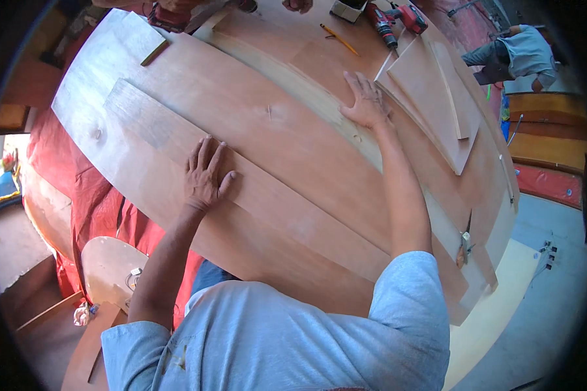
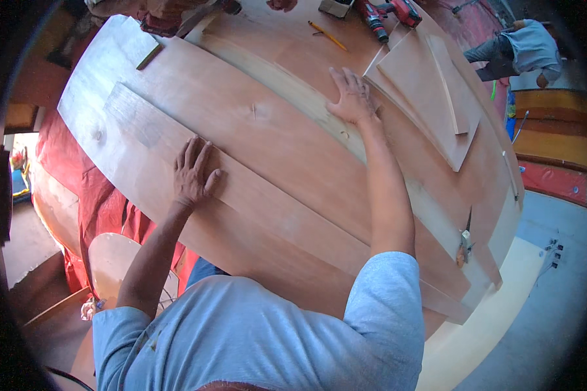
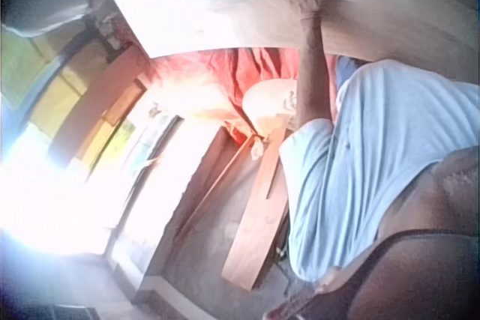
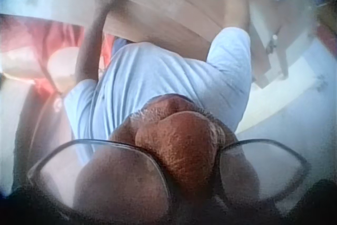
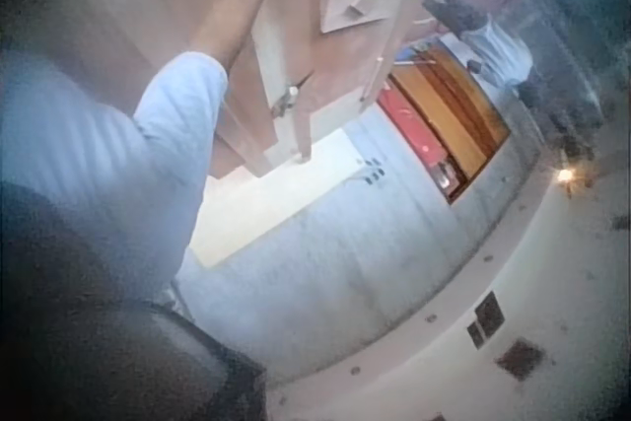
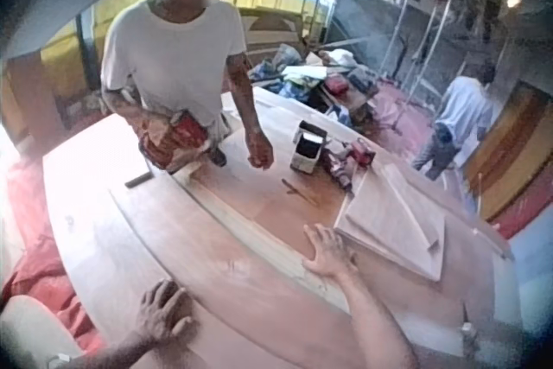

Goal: The person holds a wooden panel against a curved structure, marks it with a pencil, and then holds it steady while another person uses a power drill to fasten it with screws.

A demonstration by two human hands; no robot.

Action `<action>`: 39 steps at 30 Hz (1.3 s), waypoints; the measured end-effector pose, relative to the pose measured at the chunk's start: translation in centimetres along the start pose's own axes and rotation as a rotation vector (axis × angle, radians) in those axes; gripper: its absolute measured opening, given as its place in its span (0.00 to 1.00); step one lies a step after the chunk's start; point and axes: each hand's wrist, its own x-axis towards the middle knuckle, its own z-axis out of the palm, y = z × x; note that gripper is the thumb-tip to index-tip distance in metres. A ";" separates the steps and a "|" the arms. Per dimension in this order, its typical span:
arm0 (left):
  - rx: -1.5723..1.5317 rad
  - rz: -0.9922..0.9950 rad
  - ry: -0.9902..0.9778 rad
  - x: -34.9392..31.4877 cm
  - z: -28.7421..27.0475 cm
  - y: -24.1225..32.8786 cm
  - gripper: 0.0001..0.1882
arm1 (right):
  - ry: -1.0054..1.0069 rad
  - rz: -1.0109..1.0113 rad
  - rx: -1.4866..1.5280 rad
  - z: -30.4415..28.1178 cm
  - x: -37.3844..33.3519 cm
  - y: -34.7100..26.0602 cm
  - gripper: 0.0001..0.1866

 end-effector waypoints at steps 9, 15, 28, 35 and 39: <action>0.000 -0.001 -0.010 0.0 -0.1 0.0 0.40 | -0.069 0.041 -0.060 -1.0 -0.3 -0.6 0.62; -0.001 0.034 -0.003 0.1 0.0 0.0 0.40 | 0.215 0.082 0.079 -4.1 -7.9 1.3 0.64; -0.089 0.047 0.044 0.3 -2.0 0.6 0.39 | 0.258 0.720 0.333 4.5 -31.5 -8.8 0.37; -0.420 0.279 -0.351 11.9 -2.6 7.2 0.35 | 0.390 0.763 0.190 5.2 -30.6 -9.9 0.33; -0.444 0.393 -0.345 22.5 1.9 14.6 0.37 | 0.355 0.777 0.152 4.6 -30.4 -10.0 0.31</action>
